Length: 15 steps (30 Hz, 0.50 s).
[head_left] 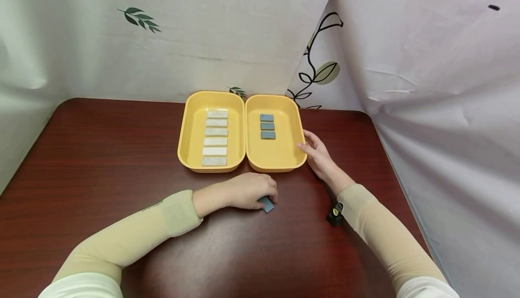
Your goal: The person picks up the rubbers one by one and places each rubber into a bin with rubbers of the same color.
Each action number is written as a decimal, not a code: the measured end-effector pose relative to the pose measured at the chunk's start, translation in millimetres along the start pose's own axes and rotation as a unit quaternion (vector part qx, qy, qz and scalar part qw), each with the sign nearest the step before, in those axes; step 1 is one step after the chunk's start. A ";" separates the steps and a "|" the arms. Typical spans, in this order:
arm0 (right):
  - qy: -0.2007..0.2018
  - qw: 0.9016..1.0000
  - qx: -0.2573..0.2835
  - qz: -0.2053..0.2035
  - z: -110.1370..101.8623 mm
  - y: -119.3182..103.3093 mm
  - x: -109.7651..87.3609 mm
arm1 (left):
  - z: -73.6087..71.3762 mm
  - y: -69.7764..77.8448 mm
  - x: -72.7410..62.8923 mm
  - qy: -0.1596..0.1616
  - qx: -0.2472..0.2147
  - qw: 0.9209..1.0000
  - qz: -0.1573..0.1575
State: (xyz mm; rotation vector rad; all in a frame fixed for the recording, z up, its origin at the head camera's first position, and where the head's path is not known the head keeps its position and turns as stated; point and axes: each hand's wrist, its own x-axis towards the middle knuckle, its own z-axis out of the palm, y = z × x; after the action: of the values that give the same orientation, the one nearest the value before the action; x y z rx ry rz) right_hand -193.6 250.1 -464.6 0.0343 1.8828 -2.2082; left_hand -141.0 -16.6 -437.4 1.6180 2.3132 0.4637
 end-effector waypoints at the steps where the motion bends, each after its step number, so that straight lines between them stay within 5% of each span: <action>1: 0.000 1.000 0.000 0.000 -0.1 0.0 0.0 | 0.0 0.2 0.0 0.000 0.005 1.000 0.004; 15: -0.003 1.000 0.004 -0.004 0.4 -0.3 -0.9 | -1.5 2.1 -0.4 -0.007 0.023 1.000 0.011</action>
State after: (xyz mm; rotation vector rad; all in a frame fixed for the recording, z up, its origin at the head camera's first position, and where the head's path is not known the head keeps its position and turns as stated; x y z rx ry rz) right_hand -192.7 249.9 -464.1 0.0229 1.8746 -2.2186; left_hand -139.6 -16.5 -435.1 1.6626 2.3139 0.4060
